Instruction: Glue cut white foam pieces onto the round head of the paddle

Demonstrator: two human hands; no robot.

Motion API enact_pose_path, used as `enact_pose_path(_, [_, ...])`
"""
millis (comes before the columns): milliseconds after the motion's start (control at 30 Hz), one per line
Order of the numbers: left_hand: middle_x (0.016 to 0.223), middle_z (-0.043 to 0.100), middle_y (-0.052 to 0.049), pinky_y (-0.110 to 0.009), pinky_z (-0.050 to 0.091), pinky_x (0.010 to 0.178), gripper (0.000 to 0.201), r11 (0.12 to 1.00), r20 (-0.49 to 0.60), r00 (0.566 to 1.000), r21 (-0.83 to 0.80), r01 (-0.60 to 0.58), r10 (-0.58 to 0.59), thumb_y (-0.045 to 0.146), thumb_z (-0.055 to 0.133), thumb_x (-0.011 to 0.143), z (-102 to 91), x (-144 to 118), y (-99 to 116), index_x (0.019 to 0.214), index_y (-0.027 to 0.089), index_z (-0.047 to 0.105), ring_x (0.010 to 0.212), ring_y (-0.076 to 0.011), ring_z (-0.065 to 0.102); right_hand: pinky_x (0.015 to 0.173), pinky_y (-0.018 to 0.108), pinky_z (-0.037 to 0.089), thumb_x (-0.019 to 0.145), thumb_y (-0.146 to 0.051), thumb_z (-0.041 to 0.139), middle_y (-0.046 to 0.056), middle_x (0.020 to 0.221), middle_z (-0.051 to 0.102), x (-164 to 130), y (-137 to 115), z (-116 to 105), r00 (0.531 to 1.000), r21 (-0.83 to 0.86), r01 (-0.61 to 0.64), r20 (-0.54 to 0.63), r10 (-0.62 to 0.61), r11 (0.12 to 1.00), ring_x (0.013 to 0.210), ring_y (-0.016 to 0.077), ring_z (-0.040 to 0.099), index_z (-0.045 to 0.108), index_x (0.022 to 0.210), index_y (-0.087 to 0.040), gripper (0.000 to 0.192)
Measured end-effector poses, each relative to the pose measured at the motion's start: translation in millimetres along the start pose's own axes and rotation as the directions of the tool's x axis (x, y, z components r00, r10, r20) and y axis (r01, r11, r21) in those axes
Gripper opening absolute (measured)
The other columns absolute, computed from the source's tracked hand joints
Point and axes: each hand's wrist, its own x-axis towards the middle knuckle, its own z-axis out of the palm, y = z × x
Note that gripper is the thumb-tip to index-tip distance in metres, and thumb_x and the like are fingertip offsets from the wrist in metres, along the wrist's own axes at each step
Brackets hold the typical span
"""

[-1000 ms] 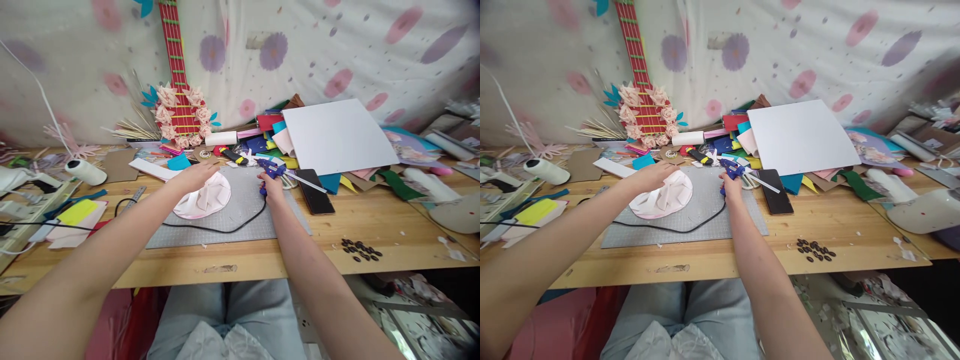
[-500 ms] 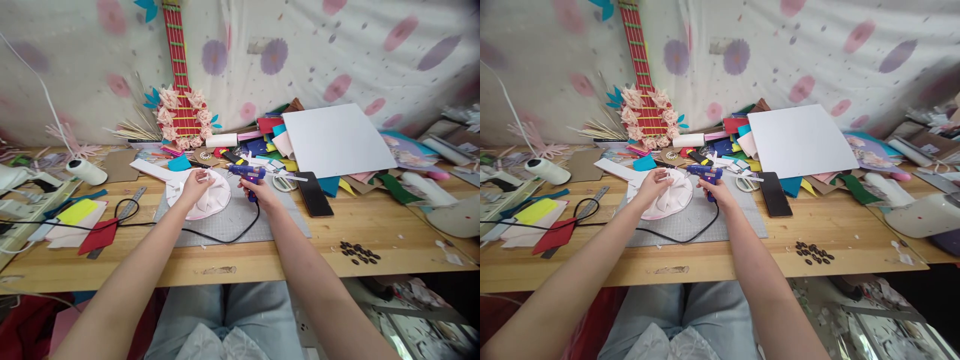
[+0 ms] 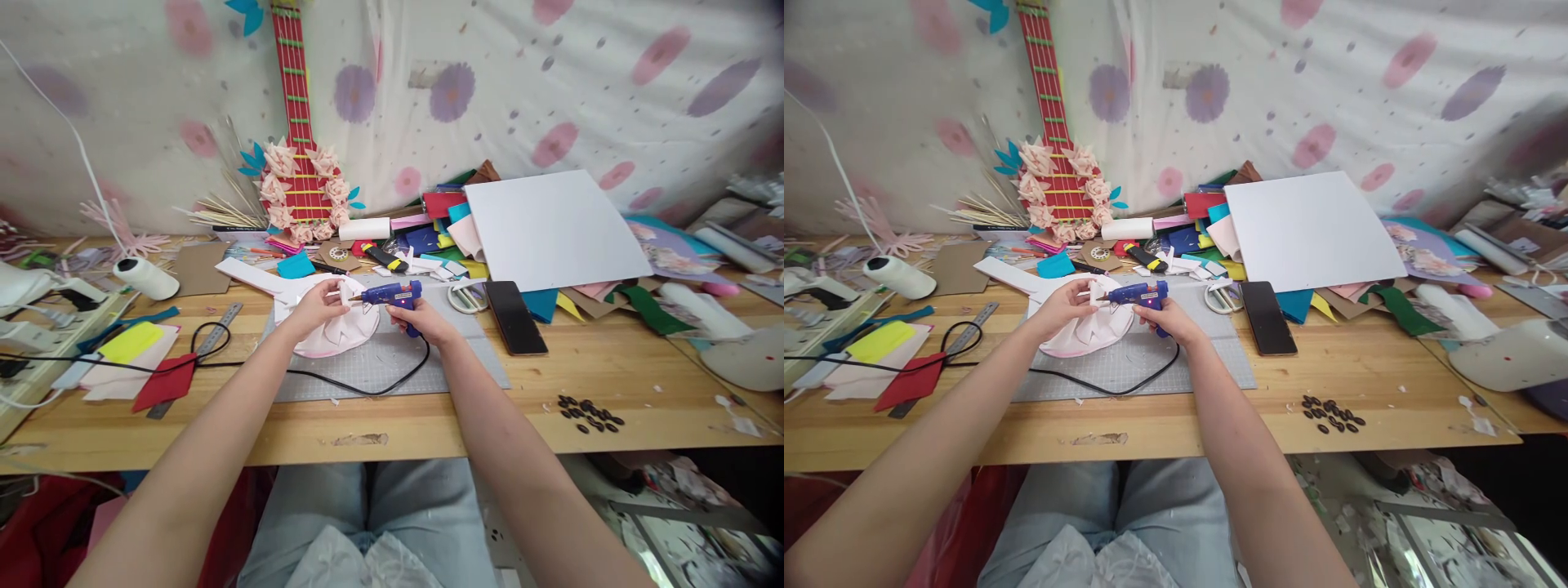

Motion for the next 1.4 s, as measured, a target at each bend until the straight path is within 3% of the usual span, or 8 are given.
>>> enact_pose_path(200, [0.124,0.055,-0.01,-0.043,0.04,0.1,0.065,1.0,0.066,0.998,0.003,-0.001,0.001,0.018,0.078,0.048,-1.6,-4,5,0.109,0.018,0.055,0.11,-0.0239,0.057,0.043,0.019,0.039,0.062,-0.048,0.074,-0.003,0.054,0.055,-1,-1,0,1.0,-0.021,-0.017,0.022,0.018,1.0,0.045,0.0067,0.048,0.057,0.064,-0.016,0.036])
enact_pose_path(533, [0.127,0.054,-0.011,-0.044,0.043,0.096,0.064,0.999,0.149,0.989,0.032,0.011,-0.015,0.02,0.08,0.047,-2.0,-6,10,0.107,0.019,0.059,0.111,-0.0272,0.057,0.042,0.02,0.039,0.061,-0.047,0.075,-0.004,0.051,0.051,5,4,-3,0.997,0.009,-0.007,-0.072,0.008,1.0,0.043,0.0064,0.044,0.054,0.062,-0.017,0.036])
enact_pose_path(1033, [0.12,0.059,-0.01,-0.042,0.043,0.097,0.066,0.994,0.094,0.995,0.103,-0.038,0.028,0.024,0.077,0.05,-7.4,-1,12,0.113,0.018,0.056,0.111,-0.0254,0.056,0.044,0.022,0.04,0.059,-0.047,0.076,-0.006,0.048,0.046,-2,-2,-3,0.999,-0.02,-0.011,0.033,0.012,1.0,0.045,0.0077,0.044,0.054,0.061,-0.018,0.037])
enact_pose_path(1167, [0.123,0.056,-0.011,-0.043,0.041,0.099,0.069,0.977,0.087,0.993,0.19,-0.097,0.082,0.026,0.074,0.055,-10.8,5,11,0.12,0.017,0.052,0.112,-0.0247,0.054,0.045,0.023,0.043,0.056,-0.047,0.078,-0.001,0.06,0.057,0,-4,-3,1.0,0.061,-0.017,-0.012,0.018,0.998,0.049,0.0079,0.045,0.061,0.068,-0.017,0.037])
enact_pose_path(1267, [0.125,0.053,-0.01,-0.042,0.039,0.102,0.068,0.868,0.134,0.976,0.447,-0.216,0.174,0.022,0.069,0.059,-10.5,8,13,0.124,0.018,0.051,0.115,-0.0241,0.051,0.045,0.021,0.042,0.057,-0.048,0.077,0.001,0.067,0.062,4,-2,-6,0.988,0.126,0.025,-0.153,-0.005,0.992,0.051,0.0069,0.045,0.062,0.068,-0.017,0.036])
enact_pose_path(1400, [0.126,0.05,-0.007,-0.035,0.037,0.104,0.064,0.49,0.313,0.933,0.794,-0.359,0.177,0.015,0.06,0.064,4.8,7,23,0.127,0.021,0.051,0.121,-0.0235,0.046,0.041,0.019,0.038,0.057,-0.047,0.077,0.0,0.067,0.062,11,5,-16,0.935,0.217,0.084,-0.354,-0.002,0.973,0.047,0.0051,0.042,0.06,0.069,-0.018,0.036])
